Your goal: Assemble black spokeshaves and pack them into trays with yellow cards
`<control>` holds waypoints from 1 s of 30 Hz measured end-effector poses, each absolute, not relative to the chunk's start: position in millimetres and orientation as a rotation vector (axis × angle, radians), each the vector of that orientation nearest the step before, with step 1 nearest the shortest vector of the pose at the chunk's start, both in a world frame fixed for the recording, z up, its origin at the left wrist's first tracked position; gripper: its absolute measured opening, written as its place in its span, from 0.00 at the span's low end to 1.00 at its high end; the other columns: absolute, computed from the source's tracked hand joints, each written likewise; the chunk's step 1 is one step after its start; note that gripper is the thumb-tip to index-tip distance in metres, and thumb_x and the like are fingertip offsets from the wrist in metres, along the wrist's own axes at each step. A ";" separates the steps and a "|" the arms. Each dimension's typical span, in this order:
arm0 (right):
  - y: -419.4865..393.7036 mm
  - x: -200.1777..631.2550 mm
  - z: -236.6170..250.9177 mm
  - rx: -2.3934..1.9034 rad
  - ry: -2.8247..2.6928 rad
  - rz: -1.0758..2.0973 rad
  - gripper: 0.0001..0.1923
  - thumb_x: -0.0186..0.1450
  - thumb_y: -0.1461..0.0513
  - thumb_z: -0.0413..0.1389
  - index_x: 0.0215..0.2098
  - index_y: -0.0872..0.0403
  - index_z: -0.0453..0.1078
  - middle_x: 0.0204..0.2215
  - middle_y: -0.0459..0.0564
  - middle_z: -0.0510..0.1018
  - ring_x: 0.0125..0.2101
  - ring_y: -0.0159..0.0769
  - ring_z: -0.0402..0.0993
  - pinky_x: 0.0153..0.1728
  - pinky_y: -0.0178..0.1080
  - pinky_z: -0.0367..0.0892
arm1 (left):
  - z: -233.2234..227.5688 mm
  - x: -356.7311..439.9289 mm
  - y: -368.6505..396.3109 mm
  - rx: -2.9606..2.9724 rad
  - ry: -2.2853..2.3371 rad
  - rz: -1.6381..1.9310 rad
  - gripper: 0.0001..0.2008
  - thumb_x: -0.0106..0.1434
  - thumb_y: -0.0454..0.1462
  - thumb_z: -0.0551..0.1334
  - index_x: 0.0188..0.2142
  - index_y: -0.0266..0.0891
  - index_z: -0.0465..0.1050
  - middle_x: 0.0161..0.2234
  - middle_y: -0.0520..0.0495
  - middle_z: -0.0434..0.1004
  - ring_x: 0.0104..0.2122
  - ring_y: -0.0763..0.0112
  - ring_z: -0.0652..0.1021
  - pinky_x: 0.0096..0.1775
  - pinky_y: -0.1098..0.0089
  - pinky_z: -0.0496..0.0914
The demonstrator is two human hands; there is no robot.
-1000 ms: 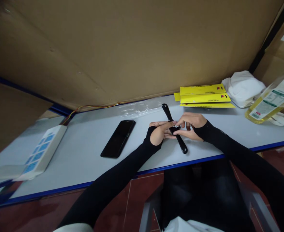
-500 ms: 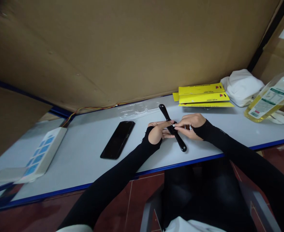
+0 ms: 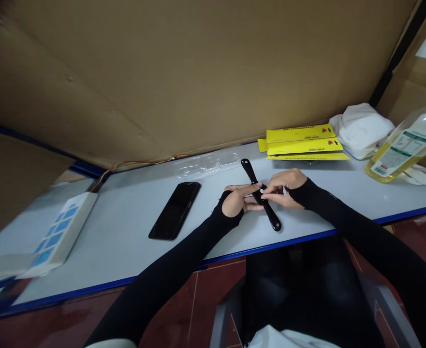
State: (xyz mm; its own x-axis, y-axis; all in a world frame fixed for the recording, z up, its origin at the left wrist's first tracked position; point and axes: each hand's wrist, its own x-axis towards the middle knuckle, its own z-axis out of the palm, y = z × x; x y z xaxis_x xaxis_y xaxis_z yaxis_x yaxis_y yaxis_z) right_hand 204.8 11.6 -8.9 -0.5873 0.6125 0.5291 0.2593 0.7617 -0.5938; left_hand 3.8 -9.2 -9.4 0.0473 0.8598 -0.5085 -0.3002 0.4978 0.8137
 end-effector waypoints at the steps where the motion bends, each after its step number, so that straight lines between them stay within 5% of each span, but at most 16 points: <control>1: 11.4 204.5 -8.6 -0.655 -2.198 0.618 0.08 0.68 0.60 0.67 0.31 0.52 0.82 0.25 0.44 0.81 0.21 0.27 0.66 0.22 0.35 0.61 | -8.8 4.3 -9.3 0.580 1.216 0.957 0.04 0.60 0.30 0.73 0.34 0.25 0.84 0.28 0.34 0.85 0.31 0.49 0.88 0.39 0.51 0.86; 7: 7.2 200.1 -8.7 -0.785 -2.145 0.741 0.09 0.66 0.58 0.69 0.32 0.54 0.77 0.23 0.43 0.80 0.20 0.26 0.65 0.23 0.33 0.60 | 0.5 6.5 -13.0 0.594 1.218 0.917 0.13 0.52 0.32 0.80 0.33 0.24 0.84 0.31 0.33 0.86 0.31 0.48 0.88 0.39 0.52 0.86; 13: 7.5 198.9 -10.7 -0.879 -2.057 0.762 0.18 0.61 0.55 0.72 0.42 0.53 0.74 0.24 0.41 0.76 0.20 0.26 0.66 0.22 0.33 0.59 | -0.3 4.8 -14.9 0.634 1.177 0.899 0.15 0.50 0.35 0.82 0.33 0.26 0.84 0.31 0.33 0.86 0.33 0.47 0.88 0.37 0.54 0.86; 17: 6.7 198.2 -10.2 -0.834 -2.085 0.698 0.10 0.64 0.58 0.70 0.34 0.54 0.75 0.23 0.41 0.73 0.20 0.25 0.62 0.21 0.32 0.57 | -3.4 5.5 -14.2 0.620 1.185 0.916 0.12 0.52 0.34 0.80 0.33 0.28 0.84 0.31 0.34 0.86 0.34 0.47 0.88 0.38 0.54 0.86; 20: 4.6 197.4 -10.0 -0.834 -2.099 0.615 0.15 0.64 0.55 0.70 0.30 0.54 0.73 0.21 0.40 0.71 0.20 0.25 0.60 0.22 0.32 0.56 | -1.4 7.0 -14.5 0.616 1.207 0.937 0.09 0.53 0.33 0.78 0.31 0.28 0.84 0.31 0.34 0.86 0.32 0.50 0.88 0.39 0.53 0.86; 30: 2.8 198.5 -11.0 -0.654 -2.202 0.522 0.12 0.70 0.58 0.63 0.30 0.53 0.69 0.22 0.40 0.70 0.20 0.26 0.61 0.24 0.33 0.58 | 2.9 3.9 -13.0 0.593 1.222 0.966 0.09 0.54 0.32 0.77 0.33 0.27 0.85 0.28 0.36 0.85 0.29 0.52 0.87 0.37 0.54 0.86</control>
